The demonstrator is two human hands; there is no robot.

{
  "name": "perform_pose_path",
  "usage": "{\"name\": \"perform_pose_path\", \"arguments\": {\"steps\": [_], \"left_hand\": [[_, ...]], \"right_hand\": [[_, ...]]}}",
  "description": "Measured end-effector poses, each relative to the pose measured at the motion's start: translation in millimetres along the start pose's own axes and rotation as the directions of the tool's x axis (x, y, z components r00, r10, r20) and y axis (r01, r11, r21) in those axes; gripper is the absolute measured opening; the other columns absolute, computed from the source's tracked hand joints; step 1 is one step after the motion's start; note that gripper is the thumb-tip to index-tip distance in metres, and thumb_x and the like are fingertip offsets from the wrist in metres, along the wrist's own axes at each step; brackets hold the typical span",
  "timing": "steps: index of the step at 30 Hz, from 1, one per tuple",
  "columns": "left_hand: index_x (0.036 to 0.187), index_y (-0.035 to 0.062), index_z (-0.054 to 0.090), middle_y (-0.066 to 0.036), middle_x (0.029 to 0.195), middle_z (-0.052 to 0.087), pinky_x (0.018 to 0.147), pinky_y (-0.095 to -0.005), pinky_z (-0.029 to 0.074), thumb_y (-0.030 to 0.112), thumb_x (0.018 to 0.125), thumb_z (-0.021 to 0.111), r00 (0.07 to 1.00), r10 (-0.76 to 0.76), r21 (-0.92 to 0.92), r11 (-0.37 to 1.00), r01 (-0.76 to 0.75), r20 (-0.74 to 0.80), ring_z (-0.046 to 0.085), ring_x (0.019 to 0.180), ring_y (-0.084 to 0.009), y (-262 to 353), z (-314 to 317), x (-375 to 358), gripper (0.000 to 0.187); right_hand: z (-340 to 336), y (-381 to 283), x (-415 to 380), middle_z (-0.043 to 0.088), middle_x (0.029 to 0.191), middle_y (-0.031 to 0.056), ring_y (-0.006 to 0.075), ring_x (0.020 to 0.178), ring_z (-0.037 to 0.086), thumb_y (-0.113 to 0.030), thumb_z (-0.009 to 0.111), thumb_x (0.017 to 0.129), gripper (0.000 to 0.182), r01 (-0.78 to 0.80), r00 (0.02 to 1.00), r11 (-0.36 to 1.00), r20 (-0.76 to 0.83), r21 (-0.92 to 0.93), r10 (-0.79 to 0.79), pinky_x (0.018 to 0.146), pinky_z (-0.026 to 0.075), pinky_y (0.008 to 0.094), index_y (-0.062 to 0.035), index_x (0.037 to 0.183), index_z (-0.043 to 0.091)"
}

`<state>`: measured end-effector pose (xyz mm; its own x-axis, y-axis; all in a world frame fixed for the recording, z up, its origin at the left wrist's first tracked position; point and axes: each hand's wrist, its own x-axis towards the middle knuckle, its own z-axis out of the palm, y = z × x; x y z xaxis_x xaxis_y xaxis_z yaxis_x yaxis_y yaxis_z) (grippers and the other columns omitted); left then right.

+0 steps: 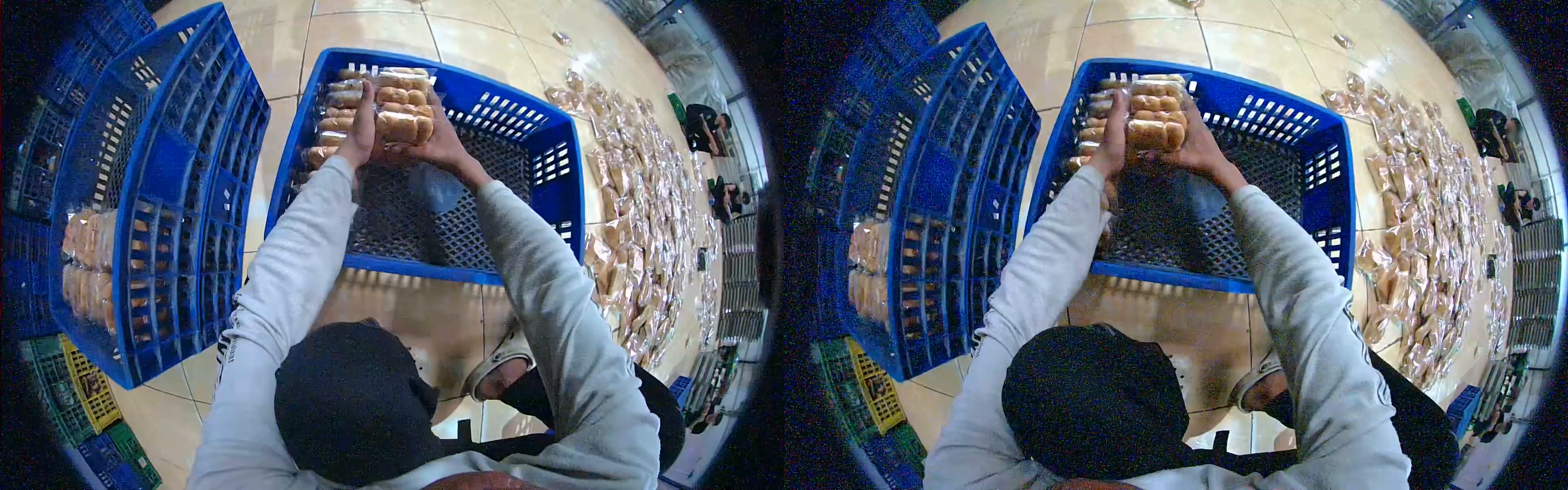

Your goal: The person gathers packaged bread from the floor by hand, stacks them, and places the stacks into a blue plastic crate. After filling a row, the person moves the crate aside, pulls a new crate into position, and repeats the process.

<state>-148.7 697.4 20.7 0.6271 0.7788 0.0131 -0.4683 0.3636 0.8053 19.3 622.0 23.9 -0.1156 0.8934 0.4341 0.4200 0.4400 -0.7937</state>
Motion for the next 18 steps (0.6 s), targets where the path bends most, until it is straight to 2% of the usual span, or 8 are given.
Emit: {"name": "perform_pose_path", "arguments": {"steps": [3, 6, 8, 10, 14, 15, 17, 18], "left_hand": [[0.146, 0.0001, 0.038, -0.015, 0.142, 0.049, 0.108, -0.0357, 0.04, 0.076, 0.094, 0.032, 0.999, 0.03, 0.121, 0.992, -0.025, -0.035, 0.05, 0.128, -0.0221, -5.2, -3.0, 4.6, 0.092], [0.15, -0.0031, 0.031, -0.017, 0.148, 0.041, 0.113, -0.0337, 0.033, 0.075, 0.094, 0.034, 0.999, 0.054, 0.168, 0.984, -0.051, -0.01, 0.042, 0.136, -0.0242, 2.2, 16.9, -0.3, 0.096], [0.15, -0.004, 0.029, -0.018, 0.148, 0.041, 0.113, -0.0331, 0.031, 0.074, 0.094, 0.036, 0.997, 0.074, 0.275, 0.959, -0.067, -0.016, 0.042, 0.136, -0.0241, 4.0, 23.8, -4.2, 0.096], [0.151, -0.0038, 0.028, -0.019, 0.148, 0.041, 0.114, -0.033, 0.031, 0.073, 0.094, 0.038, 0.997, 0.074, 0.287, 0.956, -0.068, -0.011, 0.042, 0.136, -0.0239, -1.1, 20.3, -0.7, 0.095], [0.15, -0.0026, 0.031, -0.021, 0.15, 0.039, 0.114, -0.0356, 0.032, 0.07, 0.096, 0.04, 0.967, 0.223, 0.428, 0.891, -0.153, -0.119, 0.04, 0.139, -0.0272, 3.4, 19.6, -4.4, 0.091], [0.15, -0.0027, 0.031, -0.022, 0.151, 0.038, 0.115, -0.0366, 0.031, 0.068, 0.096, 0.04, 0.96, 0.274, 0.57, 0.799, -0.191, -0.063, 0.039, 0.14, -0.0294, 4.3, 17.9, -4.5, 0.089], [0.15, -0.0029, 0.03, -0.025, 0.153, 0.036, 0.116, -0.0384, 0.029, 0.066, 0.098, 0.039, 0.932, 0.354, 0.797, 0.54, -0.271, 0.078, 0.036, 0.142, -0.0338, 11.0, 12.4, -2.7, 0.086], [0.15, -0.0009, 0.03, -0.024, 0.155, 0.033, 0.119, -0.0432, 0.023, 0.06, 0.1, 0.039, 0.871, 0.429, 0.869, 0.307, -0.388, 0.237, 0.03, 0.145, -0.0375, 10.9, 12.2, -1.8, 0.08]], "right_hand": [[7.2, 25.5, -5.8, 0.039, 0.149, 0.0162, 0.0278, 0.136, 0.042, -0.03, 0.095, 0.059, 0.134, -0.048, 0.999, 0.972, 0.002, 0.228, 0.049, 0.115, 0.034, 0.0375, -0.0001, 0.154, 0.004], [-0.8, 50.7, -17.2, 0.042, 0.147, 0.0148, 0.0287, 0.134, 0.046, -0.022, 0.095, 0.058, 0.14, -0.068, 0.998, 0.972, 0.023, 0.227, 0.065, 0.113, 0.037, 0.0418, -0.0061, 0.155, -0.004], [1.3, 54.0, -22.1, 0.042, 0.147, 0.0152, 0.0296, 0.134, 0.047, -0.016, 0.095, 0.056, 0.142, -0.069, 0.998, 0.937, 0.038, 0.342, 0.06, 0.111, 0.041, 0.0437, -0.0126, 0.155, -0.007], [2.3, 56.7, -21.2, 0.041, 0.148, 0.0156, 0.0299, 0.134, 0.047, -0.015, 0.095, 0.055, 0.143, -0.092, 0.995, 0.961, 0.055, 0.259, 0.081, 0.11, 0.042, 0.0433, -0.0133, 0.155, -0.007], [19.0, 43.3, -12.0, 0.039, 0.149, 0.0164, 0.0299, 0.132, 0.049, -0.016, 0.097, 0.055, 0.144, -0.187, 0.982, 0.919, 0.055, 0.346, 0.179, 0.108, 0.044, 0.0422, -0.0118, 0.154, -0.007], [22.5, 40.1, -12.0, 0.038, 0.149, 0.0164, 0.0298, 0.132, 0.049, -0.018, 0.097, 0.055, 0.144, -0.197, 0.979, 0.888, 0.033, 0.416, 0.202, 0.108, 0.044, 0.042, -0.0106, 0.154, -0.007], [29.4, 81.6, -15.8, 0.037, 0.15, 0.017, 0.0305, 0.134, 0.045, -0.025, 0.095, 0.058, 0.137, -0.017, 1.0, 0.989, -0.02, 0.148, 0.02, 0.112, 0.039, 0.0411, -0.0037, 0.153, 0.0], [32.0, 86.8, -16.7, 0.036, 0.15, 0.0174, 0.0307, 0.135, 0.044, -0.027, 0.095, 0.059, 0.134, 0.027, 0.999, 1.0, -0.018, 0.001, -0.027, 0.113, 0.037, 0.0409, -0.0024, 0.153, 0.002]]}}
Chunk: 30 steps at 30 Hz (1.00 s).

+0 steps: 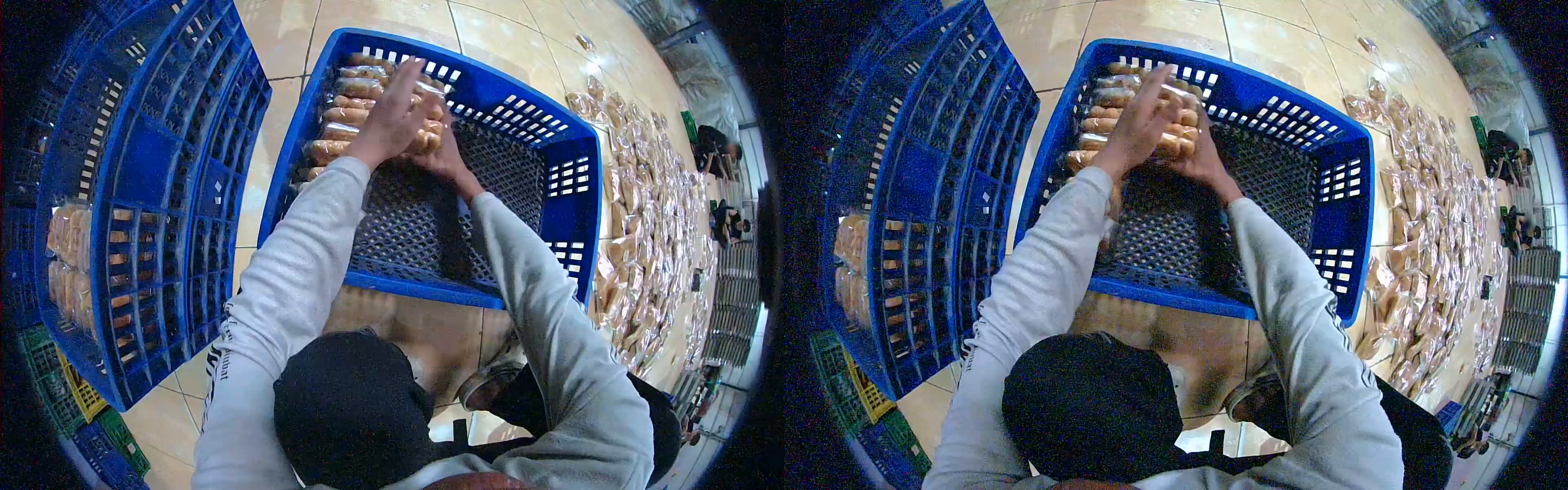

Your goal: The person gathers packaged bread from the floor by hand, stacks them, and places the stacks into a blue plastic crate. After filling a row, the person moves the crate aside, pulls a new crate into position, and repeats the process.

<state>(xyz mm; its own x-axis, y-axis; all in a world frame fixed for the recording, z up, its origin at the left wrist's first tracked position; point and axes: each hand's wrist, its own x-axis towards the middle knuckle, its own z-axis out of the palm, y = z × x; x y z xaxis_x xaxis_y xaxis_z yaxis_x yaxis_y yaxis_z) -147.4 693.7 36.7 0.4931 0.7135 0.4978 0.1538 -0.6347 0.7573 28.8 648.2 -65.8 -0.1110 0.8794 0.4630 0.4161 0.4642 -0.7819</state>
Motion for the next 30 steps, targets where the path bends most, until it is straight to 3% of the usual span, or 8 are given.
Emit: {"name": "perform_pose_path", "arguments": {"steps": [4, 9, 12, 19, 23, 25, 28, 30], "left_hand": [[0.15, 0.0059, 0.036, -0.017, 0.158, 0.032, 0.119, -0.0505, 0.02, 0.046, 0.098, 0.048, 0.976, 0.1, 0.632, 0.748, -0.2, 0.191, 0.026, 0.147, -0.0337, -1.4, 19.5, -11.9, 0.067], [0.151, 0.0073, 0.035, -0.012, 0.159, 0.033, 0.119, -0.0523, 0.02, 0.048, 0.1, 0.042, 0.977, 0.023, 0.767, 0.616, -0.181, 0.213, 0.028, 0.147, -0.0327, -11.6, 23.1, -19.7, 0.066], [0.152, 0.0074, 0.034, -0.01, 0.159, 0.033, 0.119, -0.0518, 0.021, 0.048, 0.102, 0.038, 0.976, -0.053, 0.748, 0.651, -0.126, 0.211, 0.029, 0.147, -0.0314, -11.4, 21.6, -15.3, 0.064], [0.154, 0.0086, 0.031, -0.011, 0.159, 0.032, 0.119, -0.0512, 0.02, 0.046, 0.102, 0.039, 0.967, 0.029, 0.814, 0.533, -0.23, 0.254, 0.029, 0.147, -0.0328, -20.4, 17.8, -19.7, 0.064], [0.154, 0.01, 0.03, -0.01, 0.16, 0.031, 0.119, -0.0508, 0.021, 0.046, 0.101, 0.041, 0.95, -0.052, 0.824, 0.514, -0.238, 0.307, 0.027, 0.148, -0.0331, -25.4, 21.1, -16.1, 0.065], [0.149, 0.0111, 0.038, -0.014, 0.154, 0.039, 0.115, -0.0512, 0.028, 0.039, 0.099, 0.046, 0.904, -0.29, 0.776, 0.627, -0.068, 0.314, 0.034, 0.143, -0.0345, 7.0, 15.6, 0.1, 0.058], [0.133, 0.0028, 0.052, -0.019, 0.136, 0.055, 0.11, -0.0454, 0.037, 0.018, 0.099, 0.048, 0.929, 0.216, 0.72, 0.587, -0.37, 0.302, 0.05, 0.128, -0.0349, -28.8, 23.5, -12.0, 0.038], [0.134, 0.0049, 0.054, -0.018, 0.143, 0.051, 0.116, -0.0438, 0.03, 0.019, 0.098, 0.051, 0.925, 0.183, 0.678, 0.635, -0.37, 0.333, 0.042, 0.136, -0.0353, -24.3, 17.0, -6.0, 0.039]], "right_hand": [[5.4, 14.8, -2.9, 0.032, 0.152, 0.02, 0.0325, 0.139, 0.038, -0.029, 0.089, 0.065, 0.123, -0.07, 0.997, 0.997, 0.023, -0.025, 0.071, 0.116, 0.032, 0.0417, -0.0012, 0.154, 0.008], [5.8, 14.4, -14.1, 0.033, 0.151, 0.0205, 0.0329, 0.138, 0.038, -0.033, 0.083, 0.075, 0.109, 0.006, 0.999, 0.956, -0.049, -0.293, -0.021, 0.116, 0.031, 0.0418, -0.0003, 0.153, 0.015], [24.6, 1.2, -14.4, 0.047, 0.146, 0.0133, 0.0258, 0.128, 0.052, -0.043, 0.06, 0.094, 0.066, -0.35, 0.823, 0.877, -0.338, 0.33, 0.456, 0.112, 0.036, 0.0397, -0.0015, 0.143, 0.042], [59.9, -28.1, 10.8, 0.056, 0.136, 0.0084, 0.022, 0.124, 0.053, -0.063, 0.031, 0.101, 0.069, -0.212, 0.77, 0.401, -0.1, 0.891, 0.63, 0.108, 0.039, 0.0396, -0.0095, 0.14, 0.048], [-56.6, -95.8, -28.5, 0.051, 0.144, 0.0124, 0.0245, 0.137, 0.039, -0.06, 0.034, 0.102, 0.072, -0.704, 0.646, 0.624, -0.059, 0.338, 0.761, 0.115, 0.025, 0.0355, -0.0016, 0.143, 0.048], [-150.8, -139.7, -63.3, 0.061, 0.131, 0.0125, 0.0221, 0.126, 0.051, -0.051, 0.042, 0.103, 0.059, -0.593, 0.786, 0.794, 0.117, -0.133, 0.607, 0.109, 0.035, 0.0362, -0.0025, 0.131, 0.06], [-271.4, -250.3, -119.1, 0.065, 0.12, 0.0142, 0.0227, 0.114, 0.059, -0.039, 0.049, 0.103, 0.046, -0.458, 0.735, 0.747, 0.266, -0.482, 0.623, 0.102, 0.044, 0.0367, 0.0014, 0.12, 0.063], [-340.7, -297.3, -169.1, 0.065, 0.117, 0.0165, 0.0286, 0.112, 0.06, -0.039, 0.052, 0.102, 0.045, -0.359, 0.702, 0.633, 0.248, -0.686, 0.668, 0.1, 0.045, 0.0385, 0.0013, 0.118, 0.062]]}}
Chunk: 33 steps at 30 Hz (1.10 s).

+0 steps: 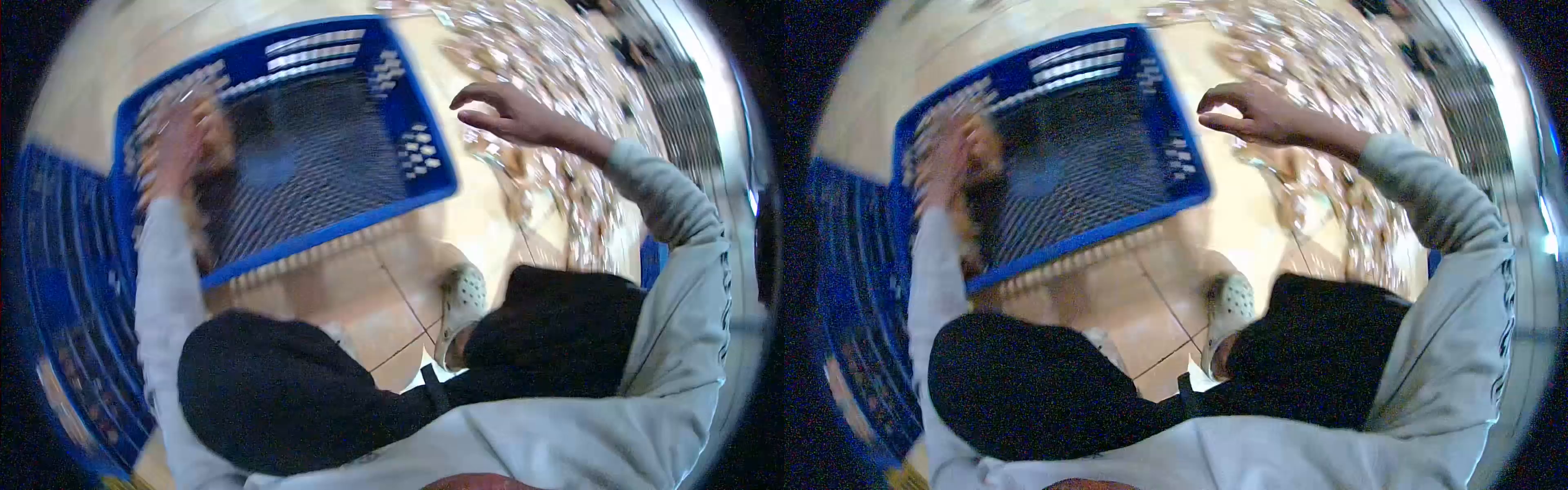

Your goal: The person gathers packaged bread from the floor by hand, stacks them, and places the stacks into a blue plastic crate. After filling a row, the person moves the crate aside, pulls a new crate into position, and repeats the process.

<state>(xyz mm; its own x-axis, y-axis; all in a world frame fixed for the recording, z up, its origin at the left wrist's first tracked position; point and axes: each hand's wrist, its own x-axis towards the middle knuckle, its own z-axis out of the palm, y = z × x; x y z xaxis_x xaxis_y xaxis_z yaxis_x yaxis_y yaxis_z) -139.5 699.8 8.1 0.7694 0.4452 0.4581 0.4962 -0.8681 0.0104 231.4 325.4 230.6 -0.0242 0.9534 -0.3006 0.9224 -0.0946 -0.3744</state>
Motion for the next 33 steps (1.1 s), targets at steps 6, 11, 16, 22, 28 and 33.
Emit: {"name": "perform_pose_path", "arguments": {"steps": [6, 11, 16, 22, 28, 33], "left_hand": [[0.129, 0.0099, 0.06, -0.014, 0.145, 0.051, 0.117, -0.0445, 0.027, 0.025, 0.097, 0.055, 0.984, 0.138, 0.046, 0.99, -0.133, -0.111, 0.039, 0.14, -0.0341, 73.3, -84.7, 26.4, 0.036], [0.126, 0.0082, 0.062, -0.013, 0.14, 0.055, 0.113, -0.0403, 0.033, 0.019, 0.095, 0.06, 0.868, 0.319, -0.521, 0.85, -0.083, 0.382, 0.046, 0.135, -0.0308, 182.1, -174.0, 72.9, 0.033], [0.119, 0.0031, 0.062, -0.014, 0.119, 0.063, 0.098, -0.0387, 0.046, 0.016, 0.088, 0.067, 0.563, 0.453, -0.542, 0.84, -0.01, 0.692, 0.06, 0.111, -0.0276, 263.5, -209.7, 101.4, 0.034], [0.12, 0.0054, 0.061, -0.016, 0.117, 0.064, 0.089, -0.0444, 0.048, 0.025, 0.089, 0.068, 0.298, 0.79, -0.771, 0.602, -0.207, 0.536, 0.06, 0.11, -0.0359, 394.8, -175.1, 102.1, 0.036], [0.137, 0.0119, 0.052, -0.024, 0.142, 0.049, 0.105, -0.0527, 0.04, 0.039, 0.092, 0.062, 0.8, 0.564, -0.718, 0.642, -0.27, 0.204, 0.049, 0.126, -0.044, 548.7, -8.8, 151.3, 0.054], [0.151, 0.0248, 0.037, -0.028, 0.158, 0.021, 0.114, -0.0685, -0.001, 0.066, 0.092, 0.046, 0.723, 0.227, -0.437, 0.892, 0.114, 0.652, 0.004, 0.145, -0.0564, 581.1, 138.6, 138.9, 0.073]], "right_hand": [[59.9, 149.2, -211.9, 0.066, 0.111, 0.0188, 0.0326, 0.105, 0.063, -0.042, 0.061, 0.094, 0.045, -0.39, 0.854, 0.921, -0.378, -0.01, 0.357, 0.094, 0.048, 0.0425, -0.0022, 0.116, 0.063], [177.4, 219.5, -252.2, 0.057, 0.133, 0.0194, 0.0347, 0.124, 0.055, -0.059, 0.071, 0.081, 0.073, -0.692, 0.627, 0.675, -0.252, 0.256, 0.737, 0.103, 0.044, 0.0442, -0.0058, 0.129, 0.058], [222.8, 263.1, -182.0, 0.022, 0.157, 0.0269, 0.0456, 0.145, 0.024, -0.075, 0.071, 0.069, 0.119, -0.764, 0.362, 0.551, -0.484, 0.335, 0.797, 0.116, 0.026, 0.0543, -0.0111, 0.156, 0.02], [199.8, 282.9, -129.2, 0.012, 0.165, 0.0136, 0.0481, 0.148, 0.013, -0.071, 0.081, 0.057, 0.124, -0.8, 0.481, 0.574, -0.385, 0.176, 0.788, 0.107, 0.021, 0.0768, -0.0324, 0.157, 0.018], [222.5, 257.2, -114.1, 0.018, 0.163, 0.0114, 0.049, 0.144, 0.024, -0.051, 0.084, 0.056, 0.115, -0.703, 0.593, 0.686, -0.38, 0.185, 0.71, 0.102, 0.025, 0.0787, -0.0374, 0.154, 0.025], [222.0, 225.0, -131.3, 0.021, 0.162, 0.0112, 0.0476, 0.141, 0.029, -0.035, 0.078, 0.066, 0.103, -0.591, 0.655, 0.73, -0.324, 0.344, 0.683, 0.106, 0.027, 0.0729, -0.0277, 0.155, 0.026]]}}
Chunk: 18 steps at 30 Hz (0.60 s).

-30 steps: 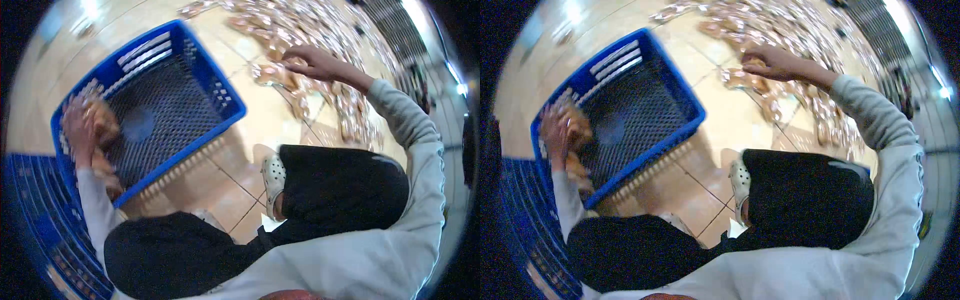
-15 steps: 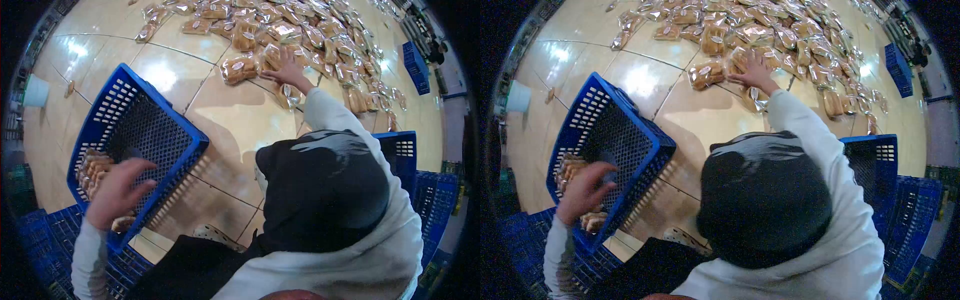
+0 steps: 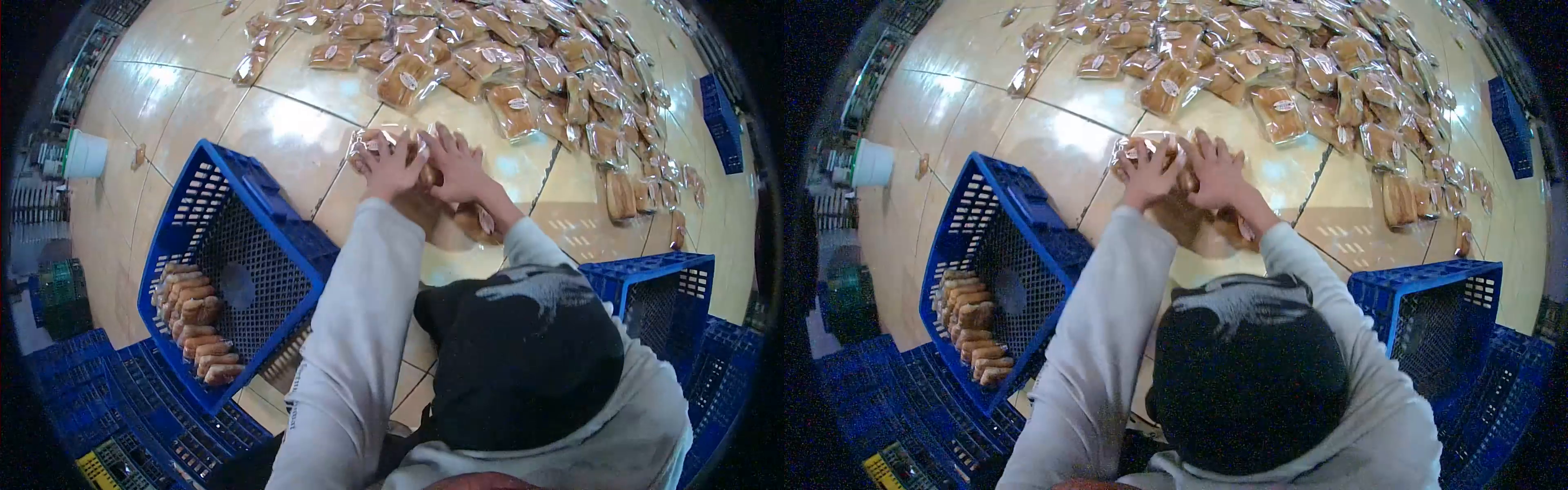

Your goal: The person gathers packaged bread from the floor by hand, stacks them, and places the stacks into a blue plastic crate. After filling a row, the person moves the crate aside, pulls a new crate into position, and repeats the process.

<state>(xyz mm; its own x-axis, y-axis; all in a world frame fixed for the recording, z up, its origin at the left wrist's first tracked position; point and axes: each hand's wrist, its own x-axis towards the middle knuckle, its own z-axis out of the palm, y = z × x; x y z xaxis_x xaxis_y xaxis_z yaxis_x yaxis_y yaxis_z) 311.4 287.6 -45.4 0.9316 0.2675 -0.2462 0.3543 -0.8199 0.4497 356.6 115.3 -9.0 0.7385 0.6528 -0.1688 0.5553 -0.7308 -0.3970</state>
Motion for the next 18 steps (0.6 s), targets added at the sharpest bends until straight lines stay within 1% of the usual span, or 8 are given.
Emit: {"name": "perform_pose_path", "arguments": {"steps": [1, 5, 7, 8, 9, 11, 14, 18], "left_hand": [[0.152, 0.029, 0.035, -0.03, 0.158, 0.019, 0.113, -0.0647, -0.013, 0.066, 0.09, 0.05, 0.998, 0.004, -0.144, 0.99, -0.014, -0.067, -0.003, 0.147, -0.0534, 2.1, 4.4, -8.8, 0.074], [0.15, 0.034, 0.038, -0.021, 0.162, 0.015, 0.109, -0.0762, 0.006, 0.071, 0.085, 0.056, 0.99, -0.02, -0.023, 1.0, 0.017, -0.137, 0.0, 0.145, -0.0568, 23.9, 21.0, -50.3, 0.077], [0.149, 0.0345, 0.038, -0.018, 0.163, 0.013, 0.107, -0.078, 0.011, 0.07, 0.085, 0.056, 0.985, -0.024, 0.018, 0.999, 0.028, -0.169, 0.001, 0.145, -0.0569, 30.8, 20.0, -55.4, 0.076], [0.149, 0.0348, 0.038, -0.016, 0.164, 0.012, 0.106, -0.079, 0.014, 0.07, 0.085, 0.057, 0.983, -0.031, 0.04, 0.998, 0.038, -0.18, 0.001, 0.145, -0.057, 31.7, 20.8, -57.6, 0.076], [0.149, 0.0346, 0.038, -0.015, 0.164, 0.012, 0.106, -0.0791, 0.014, 0.071, 0.084, 0.057, 0.986, -0.043, 0.046, 0.998, 0.051, -0.163, 0.0, 0.145, -0.0561, 33.2, 19.0, -57.2, 0.076], [0.149, 0.0336, 0.039, -0.016, 0.164, 0.012, 0.105, -0.0798, 0.014, 0.07, 0.084, 0.058, 0.989, -0.068, 0.031, 0.997, 0.072, -0.13, -0.001, 0.146, -0.055, 38.6, 11.3, -58.7, 0.077], [0.149, 0.0301, 0.039, -0.016, 0.164, 0.011, 0.103, -0.0813, 0.014, 0.071, 0.083, 0.058, 0.989, -0.086, 0.036, 0.995, 0.091, -0.122, -0.003, 0.147, -0.0535, 37.5, 12.2, -62.2, 0.08], [0.149, 0.0245, 0.04, -0.016, 0.165, 0.011, 0.101, -0.083, 0.012, 0.071, 0.083, 0.057, 0.991, -0.101, 0.009, 0.995, 0.102, -0.082, -0.005, 0.147, -0.0524, 38.5, 14.1, -72.6, 0.083]], "right_hand": [[-3.5, 2.4, -3.7, 0.022, 0.162, 0.0115, 0.0464, 0.141, 0.031, -0.032, 0.076, 0.07, 0.099, -0.012, 0.999, 0.997, 0.049, 0.073, 0.008, 0.108, 0.028, 0.0693, -0.0246, 0.155, 0.026], [-42.1, 44.3, 4.2, 0.045, 0.15, 0.0143, 0.0324, 0.129, 0.052, -0.017, 0.064, 0.086, 0.064, 0.129, 0.9, 0.841, 0.294, 0.526, -0.322, 0.107, 0.043, 0.0386, -0.0098, 0.146, 0.043], [-61.9, 61.3, 31.4, 0.061, 0.133, 0.0137, 0.0316, 0.117, 0.061, -0.023, 0.065, 0.088, 0.051, 0.23, 0.947, 0.911, 0.137, 0.342, -0.29, 0.102, 0.046, 0.0418, -0.0082, 0.135, 0.056], [-65.4, 69.7, 56.9, 0.063, 0.124, 0.0179, 0.0285, 0.115, 0.061, -0.034, 0.067, 0.085, 0.049, 0.242, 0.969, 0.926, -0.126, 0.291, -0.214, 0.1, 0.046, 0.0419, -0.0058, 0.125, 0.063], [-60.7, 95.5, 99.5, 0.057, 0.136, 0.0172, 0.0325, 0.125, 0.054, -0.048, 0.067, 0.083, 0.064, 0.254, 0.936, 0.939, -0.304, 0.232, -0.178, 0.104, 0.041, 0.053, -0.0136, 0.137, 0.056], [-73.5, 101.0, 163.3, 0.04, 0.153, 0.0165, 0.0441, 0.14, 0.035, -0.067, 0.066, 0.076, 0.09, -0.034, 0.816, 0.996, -0.574, 0.082, 0.075, 0.105, 0.031, 0.0694, -0.0203, 0.149, 0.041], [-68.5, 90.9, 234.9, 0.02, 0.162, 0.0189, 0.0545, 0.145, 0.014, -0.084, 0.063, 0.066, 0.113, -0.331, 0.908, 0.928, -0.211, 0.17, 0.362, 0.103, 0.019, 0.0799, -0.0241, 0.156, 0.027], [-69.5, 44.0, 234.9, 0.012, 0.162, 0.0256, 0.0569, 0.145, 0.008, -0.091, 0.06, 0.059, 0.121, -0.412, 0.901, 0.911, -0.148, 0.012, 0.409, 0.104, 0.011, 0.0817, -0.0272, 0.156, 0.026]]}}
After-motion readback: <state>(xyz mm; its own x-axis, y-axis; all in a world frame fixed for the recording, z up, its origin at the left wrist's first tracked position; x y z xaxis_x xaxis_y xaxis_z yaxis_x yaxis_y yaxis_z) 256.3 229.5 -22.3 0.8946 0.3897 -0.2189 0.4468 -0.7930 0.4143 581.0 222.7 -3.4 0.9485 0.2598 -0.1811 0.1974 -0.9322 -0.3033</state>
